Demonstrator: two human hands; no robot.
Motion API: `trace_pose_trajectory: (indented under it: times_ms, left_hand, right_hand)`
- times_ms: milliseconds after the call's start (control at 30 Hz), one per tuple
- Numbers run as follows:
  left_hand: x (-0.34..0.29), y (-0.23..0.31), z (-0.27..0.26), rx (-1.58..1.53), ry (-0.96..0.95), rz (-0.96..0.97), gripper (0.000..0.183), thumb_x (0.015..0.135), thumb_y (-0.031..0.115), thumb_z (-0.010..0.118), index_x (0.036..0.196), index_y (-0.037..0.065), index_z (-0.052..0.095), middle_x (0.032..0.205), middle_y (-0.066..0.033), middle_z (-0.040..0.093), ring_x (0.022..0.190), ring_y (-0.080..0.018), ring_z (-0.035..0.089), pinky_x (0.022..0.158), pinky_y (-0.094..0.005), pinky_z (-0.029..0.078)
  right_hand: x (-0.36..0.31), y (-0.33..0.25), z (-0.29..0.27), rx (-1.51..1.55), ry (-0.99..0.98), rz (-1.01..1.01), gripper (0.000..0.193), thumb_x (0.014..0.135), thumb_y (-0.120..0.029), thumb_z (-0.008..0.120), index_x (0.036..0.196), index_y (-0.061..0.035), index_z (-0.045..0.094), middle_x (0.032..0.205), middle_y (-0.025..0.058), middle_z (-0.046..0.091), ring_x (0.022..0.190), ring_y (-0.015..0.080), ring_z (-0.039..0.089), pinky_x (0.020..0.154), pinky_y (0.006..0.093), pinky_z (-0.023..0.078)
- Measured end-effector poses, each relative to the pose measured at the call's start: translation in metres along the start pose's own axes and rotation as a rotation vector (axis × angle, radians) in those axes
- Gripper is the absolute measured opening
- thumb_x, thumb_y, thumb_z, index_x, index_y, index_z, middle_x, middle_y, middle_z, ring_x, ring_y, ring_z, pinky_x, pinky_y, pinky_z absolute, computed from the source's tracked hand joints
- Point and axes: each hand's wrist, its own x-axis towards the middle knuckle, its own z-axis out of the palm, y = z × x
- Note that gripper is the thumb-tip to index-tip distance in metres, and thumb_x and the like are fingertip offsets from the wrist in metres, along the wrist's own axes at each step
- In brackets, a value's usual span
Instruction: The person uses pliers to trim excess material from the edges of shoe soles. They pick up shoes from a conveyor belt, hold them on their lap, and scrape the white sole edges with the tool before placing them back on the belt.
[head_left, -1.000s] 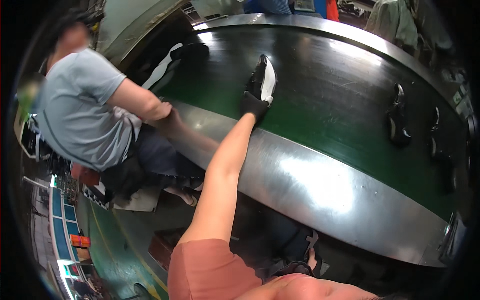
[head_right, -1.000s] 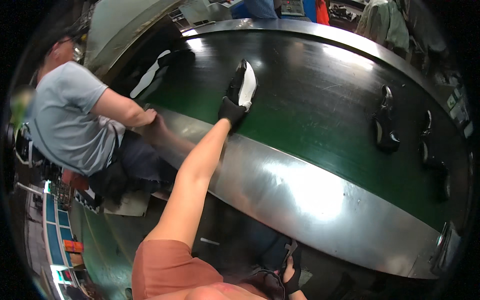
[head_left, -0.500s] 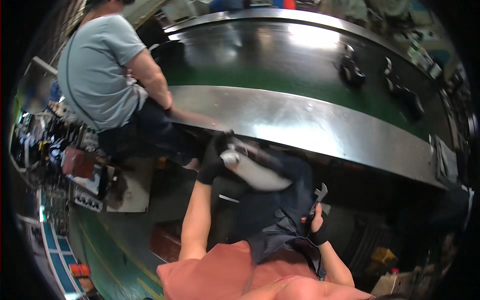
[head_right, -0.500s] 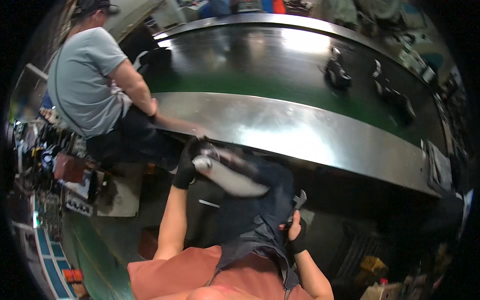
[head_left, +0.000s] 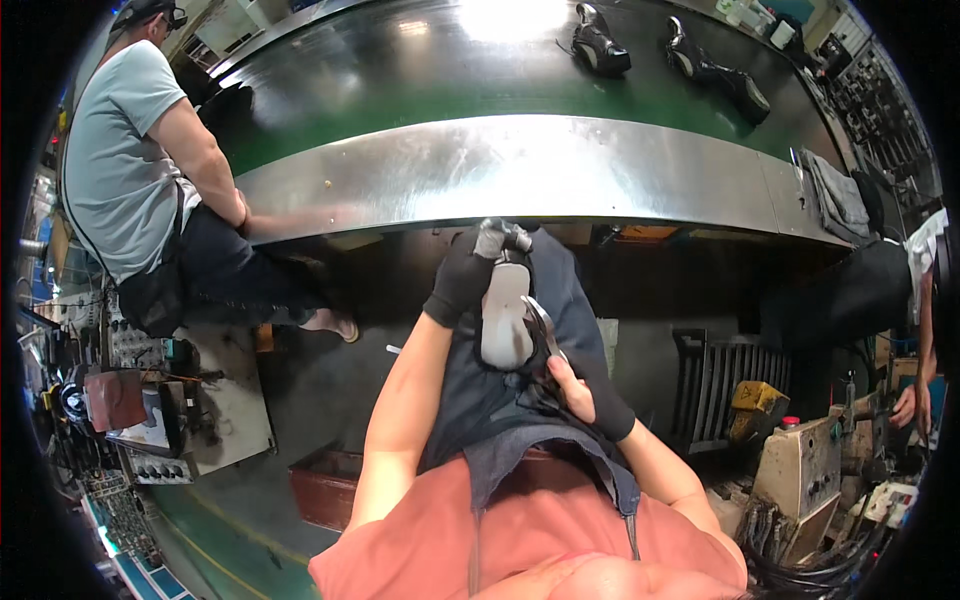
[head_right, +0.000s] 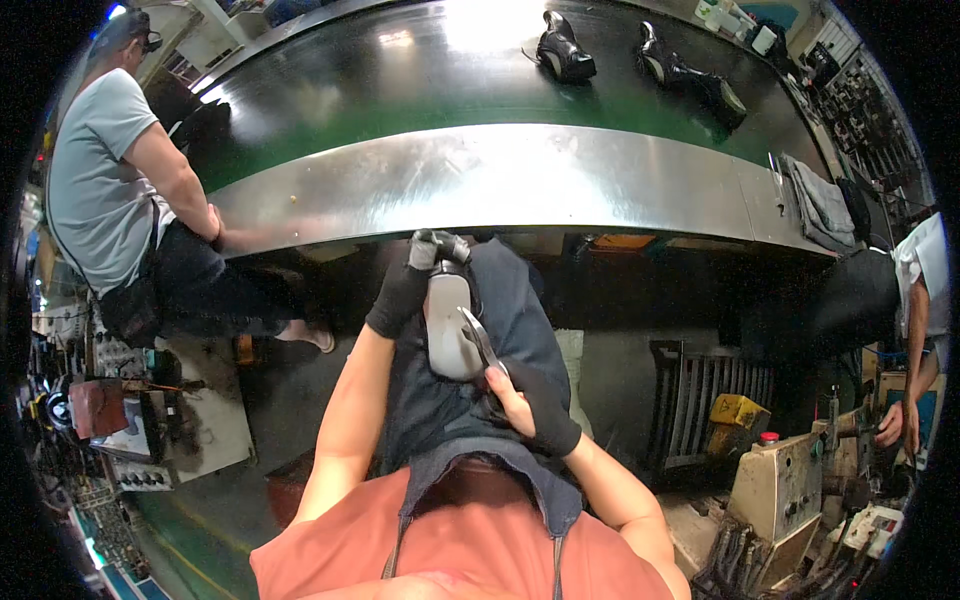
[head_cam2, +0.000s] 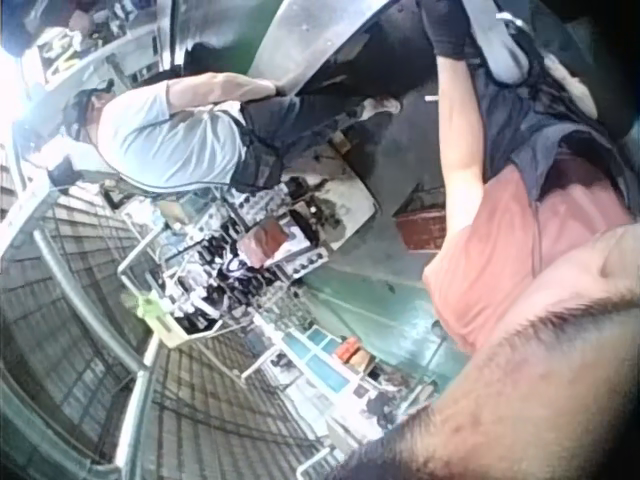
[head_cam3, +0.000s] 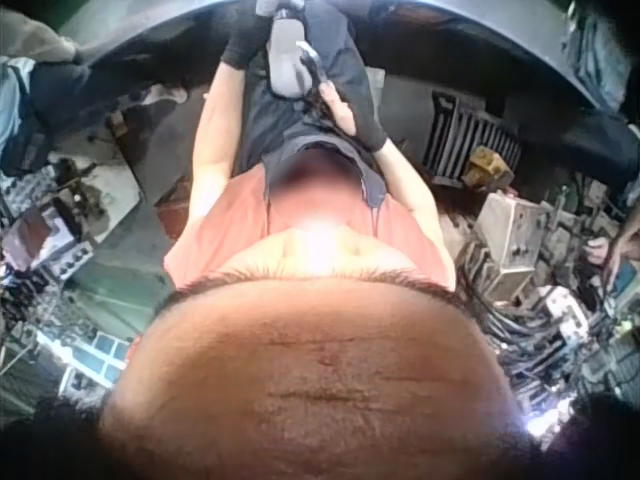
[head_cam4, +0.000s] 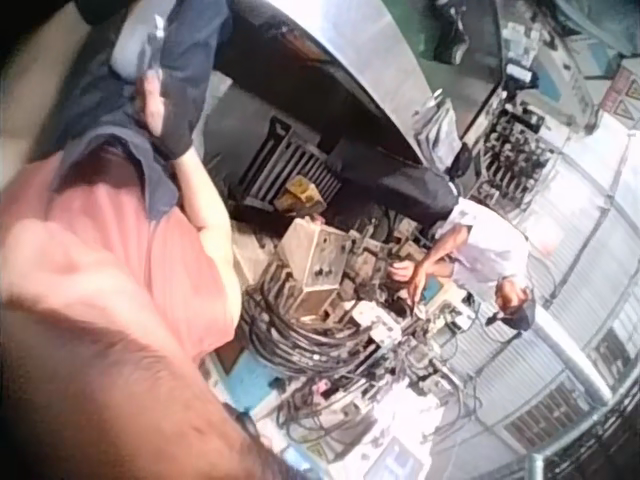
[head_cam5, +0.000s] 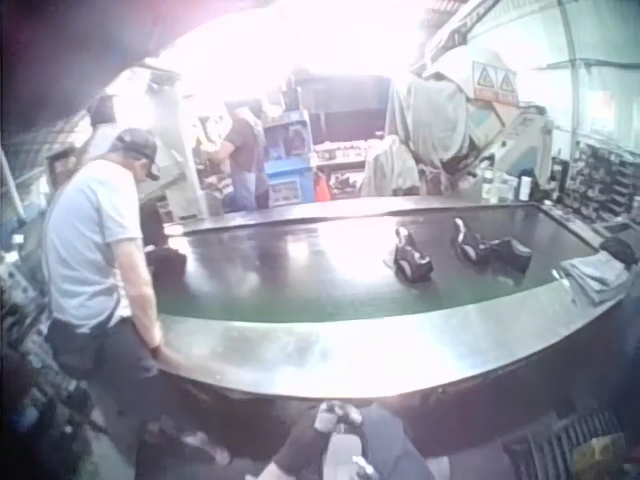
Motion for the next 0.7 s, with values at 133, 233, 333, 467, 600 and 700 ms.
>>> trace_pose_trajectory:
  times_ms: [133,233,333,467,600,700]
  left_hand:
    - [0.003,-0.006,-0.006,0.087,0.025,0.119,0.063,0.101,0.049,0.030,0.090,0.002,0.070,0.096,-0.0100,0.067,0.092,-0.0221,0.061,0.089,-0.0351,0.046]
    - [0.005,-0.010,-0.007,0.153,0.004,0.166,0.051,0.100,0.041,0.035,0.092,0.003,0.069,0.095,-0.0105,0.068,0.093,-0.0252,0.062,0.090,-0.0372,0.046]
    - [0.007,-0.009,-0.003,0.251,-0.026,0.250,0.038,0.097,0.032,0.041,0.092,0.004,0.066,0.095,-0.0101,0.067,0.093,-0.0244,0.062,0.088,-0.0363,0.046]
    - [0.007,0.015,0.010,0.354,0.030,0.149,0.057,0.095,0.049,0.037,0.088,0.002,0.069,0.094,-0.0112,0.066,0.098,-0.0248,0.059,0.092,-0.0376,0.044]
    - [0.008,0.002,0.023,0.121,0.133,0.008,0.067,0.097,0.054,0.029,0.088,0.002,0.069,0.090,-0.0115,0.067,0.098,-0.0228,0.062,0.089,-0.0341,0.046]
    - [0.019,0.025,0.029,0.299,0.150,-0.085,0.073,0.097,0.058,0.025,0.087,0.002,0.069,0.090,-0.0116,0.067,0.097,-0.0227,0.063,0.089,-0.0335,0.045]
  right_hand:
    - [0.025,-0.015,0.004,0.142,-0.101,-0.001,0.041,0.103,-0.033,0.039,0.099,-0.0007,0.064,0.087,-0.0004,0.063,0.087,0.0087,0.057,0.081,0.0249,0.046]
    - [0.044,-0.020,-0.003,0.533,-0.324,0.096,0.042,0.104,-0.033,0.034,0.128,-0.0013,0.050,0.112,0.0097,0.062,0.100,0.0189,0.061,0.091,0.0290,0.046]
    - [0.051,-0.040,-0.014,0.659,-0.393,0.309,0.046,0.103,-0.038,0.037,0.134,-0.0050,0.042,0.118,0.0134,0.058,0.103,0.0274,0.064,0.090,0.0359,0.051]
    - [0.056,-0.067,-0.041,0.393,-0.410,0.441,0.048,0.102,-0.043,0.035,0.132,-0.0066,0.048,0.112,0.0125,0.061,0.097,0.0239,0.065,0.083,0.0336,0.054]
    - [0.068,-0.096,-0.047,0.178,-0.393,0.420,0.043,0.101,-0.041,0.040,0.115,-0.0053,0.060,0.100,0.0040,0.063,0.089,0.0144,0.064,0.074,0.0277,0.054]
    - [0.074,-0.075,-0.045,0.164,-0.331,0.294,0.043,0.101,-0.044,0.040,0.106,-0.0061,0.060,0.086,0.0018,0.061,0.070,0.0106,0.060,0.064,0.0252,0.049]
